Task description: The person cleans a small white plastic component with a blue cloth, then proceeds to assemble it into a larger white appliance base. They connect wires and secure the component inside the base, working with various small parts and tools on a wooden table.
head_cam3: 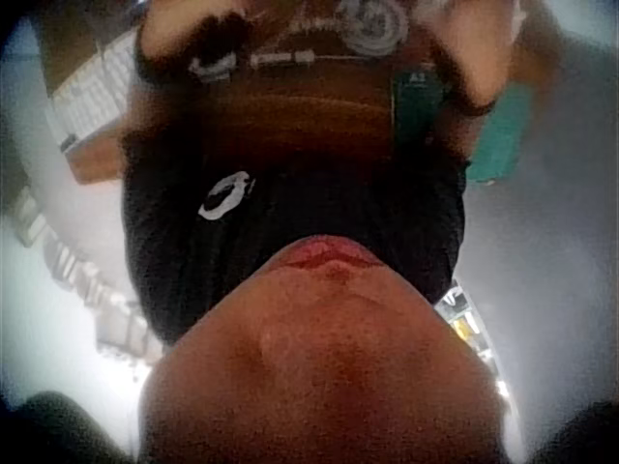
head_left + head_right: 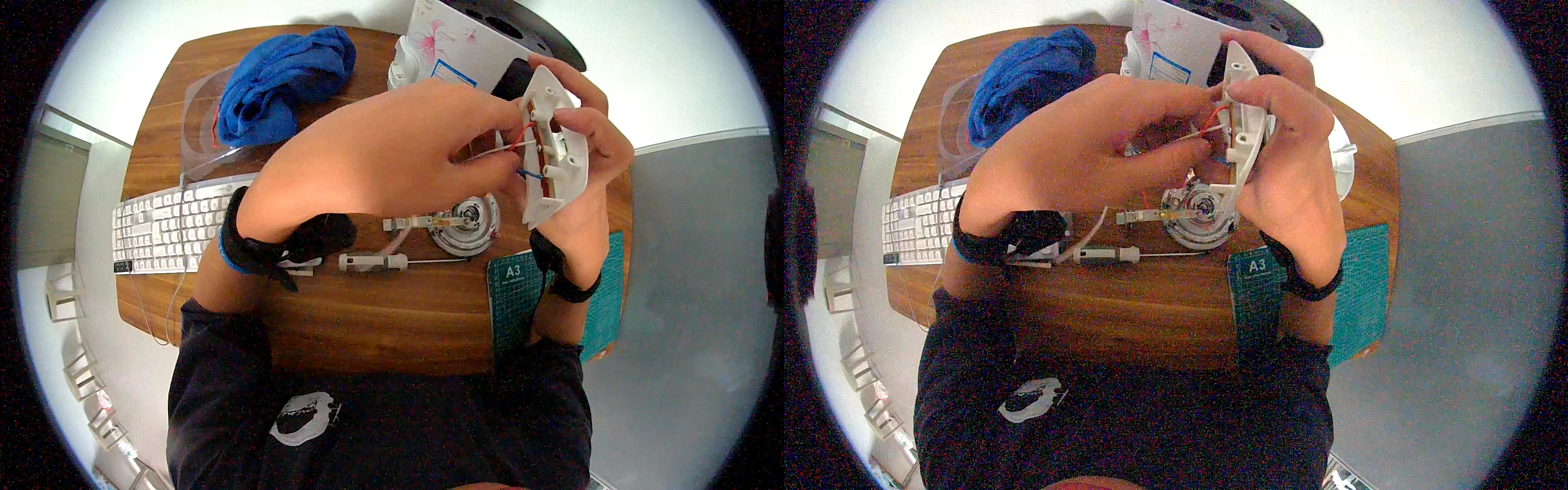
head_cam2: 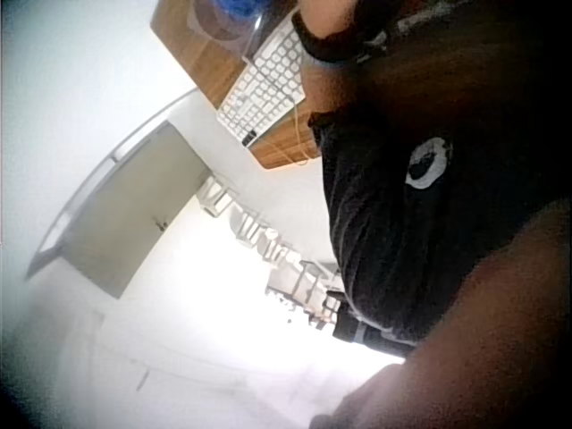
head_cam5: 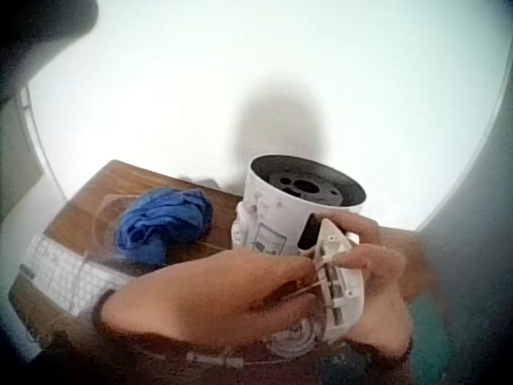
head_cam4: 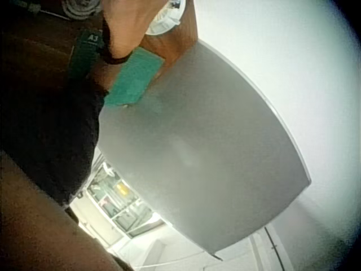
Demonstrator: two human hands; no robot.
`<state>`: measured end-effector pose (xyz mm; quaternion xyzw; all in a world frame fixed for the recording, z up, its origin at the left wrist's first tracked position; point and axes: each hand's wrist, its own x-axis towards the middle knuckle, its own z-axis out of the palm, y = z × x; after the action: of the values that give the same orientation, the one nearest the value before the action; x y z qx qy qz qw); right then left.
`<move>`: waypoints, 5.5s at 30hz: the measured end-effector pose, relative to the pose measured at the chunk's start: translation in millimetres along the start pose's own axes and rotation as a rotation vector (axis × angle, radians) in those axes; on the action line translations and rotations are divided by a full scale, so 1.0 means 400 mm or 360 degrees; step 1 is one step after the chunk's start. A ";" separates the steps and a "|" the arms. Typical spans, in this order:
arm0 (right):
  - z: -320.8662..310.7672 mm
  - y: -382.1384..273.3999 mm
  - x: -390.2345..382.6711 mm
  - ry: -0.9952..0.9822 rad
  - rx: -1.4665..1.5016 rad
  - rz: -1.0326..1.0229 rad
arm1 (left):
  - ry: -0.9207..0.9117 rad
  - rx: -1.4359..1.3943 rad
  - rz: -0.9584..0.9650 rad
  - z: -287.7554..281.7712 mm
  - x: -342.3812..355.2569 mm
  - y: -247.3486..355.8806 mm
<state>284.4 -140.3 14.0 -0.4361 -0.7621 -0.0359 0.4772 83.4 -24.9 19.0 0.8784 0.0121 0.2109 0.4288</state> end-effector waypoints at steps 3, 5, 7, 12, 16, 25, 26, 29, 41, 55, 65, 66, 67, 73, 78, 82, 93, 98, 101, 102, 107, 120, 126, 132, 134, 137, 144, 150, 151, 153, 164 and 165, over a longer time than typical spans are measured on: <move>0.005 0.009 -0.004 -0.0056 -0.0025 -0.0032 | -0.0001 0.0046 -0.0009 -0.016 -0.003 -0.007; 0.010 0.010 -0.007 -0.0052 -0.0040 -0.0032 | 0.0011 0.0041 -0.0041 -0.030 -0.007 -0.011; -0.009 0.008 -0.001 -0.0169 -0.0085 0.0020 | 0.0032 0.0042 -0.0156 -0.042 -0.012 -0.009; -0.035 0.005 0.004 -0.0242 -0.0143 0.0097 | 0.0148 0.0174 -0.0037 -0.048 -0.025 -0.034; -0.029 0.013 0.005 -0.0250 -0.0145 0.0047 | 0.0072 0.0158 -0.0039 -0.046 -0.028 -0.038; -0.039 0.002 -0.007 -0.0059 -0.0297 0.0207 | -0.0102 0.0099 -0.0304 -0.055 -0.017 0.003; -0.040 -0.002 -0.009 -0.0023 -0.0337 0.0239 | -0.0067 0.0108 -0.0249 -0.056 -0.017 0.001; -0.041 -0.010 -0.002 0.0100 -0.0291 0.0313 | 0.0049 0.0183 -0.0081 -0.056 -0.021 -0.016; -0.105 -0.085 0.029 -0.0515 -0.0471 0.0267 | 0.0158 0.0310 0.0153 -0.060 -0.018 -0.031; -0.027 -0.096 0.010 -0.0537 -0.0236 0.0725 | 0.0067 0.0249 0.0192 -0.036 -0.003 -0.032; 0.009 -0.056 -0.006 -0.0167 0.0011 0.0882 | 0.0241 0.0049 -0.0091 -0.031 0.009 -0.024; 0.004 -0.053 -0.006 -0.0143 0.0037 0.0938 | 0.0286 0.0064 -0.0089 -0.029 0.011 -0.024; -0.006 -0.052 -0.002 -0.0194 -0.0012 0.0951 | 0.0330 0.0081 -0.0085 -0.028 0.014 -0.023; -0.065 -0.050 0.011 -0.0148 -0.0258 0.1002 | 0.0492 0.0007 -0.0094 -0.052 0.015 -0.030; -0.110 -0.015 -0.015 -0.0051 -0.0540 0.1014 | 0.0682 0.0083 0.0052 -0.051 0.025 -0.053; -0.128 -0.018 -0.018 0.0048 -0.0605 0.1224 | 0.0856 0.0194 0.0109 -0.041 0.032 -0.067; -0.110 -0.001 -0.016 -0.0054 -0.0325 0.1448 | 0.0657 0.0666 0.0176 -0.037 0.023 -0.069; -0.096 0.015 -0.017 -0.0018 -0.0240 0.1459 | 0.0408 0.0630 0.0306 -0.031 0.018 -0.073; -0.093 0.022 -0.023 0.0023 -0.0175 0.1436 | 0.0311 0.0472 0.0333 -0.016 0.023 -0.055; -0.092 0.023 -0.025 0.0034 -0.0160 0.1421 | 0.0288 0.0449 0.0323 -0.014 0.023 -0.056; -0.070 0.026 -0.031 -0.0028 0.0039 0.1391 | 0.0344 0.0460 0.0277 -0.003 0.014 -0.033; -0.069 0.049 -0.034 -0.0172 0.0169 0.1296 | 0.0309 0.0509 0.0153 -0.007 0.010 -0.053; -0.081 0.059 -0.026 -0.0174 0.0413 0.1284 | 0.0343 0.0488 0.0277 -0.010 0.014 -0.068; -0.074 0.068 -0.031 -0.0141 0.0583 0.1330 | 0.0407 0.0355 0.0353 -0.005 0.032 -0.077; -0.071 0.074 -0.036 -0.0143 0.0621 0.1312 | 0.0458 0.0229 0.0166 0.007 0.032 -0.061; -0.068 0.084 -0.041 -0.0163 0.0674 0.1292 | 0.0467 0.0190 0.0070 0.004 0.030 -0.050; -0.054 0.067 -0.031 -0.0181 0.0700 0.1293 | 0.0444 0.0404 0.0085 0.000 0.025 -0.053; -0.050 0.065 -0.035 -0.0183 0.0679 0.1302 | 0.0462 0.0464 0.0054 0.005 0.024 -0.056; -0.051 0.065 -0.035 -0.0189 0.0669 0.1307 | 0.0469 0.0470 0.0055 0.006 0.024 -0.055; -0.052 0.062 -0.032 -0.0214 0.0670 0.1296 | 0.0477 0.0490 0.0059 0.006 0.024 -0.054; -0.053 0.063 -0.033 -0.0301 0.0663 0.1260 | 0.0370 0.0483 -0.0002 -0.010 0.018 -0.046; -0.055 0.062 -0.032 -0.0309 0.0661 0.1258 | 0.0407 0.0524 0.0026 -0.008 0.018 -0.047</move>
<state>319.2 -143.6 7.2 -0.5899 -0.5694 0.3436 0.4579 91.7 -9.1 9.0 0.9028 0.0936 0.3192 0.2726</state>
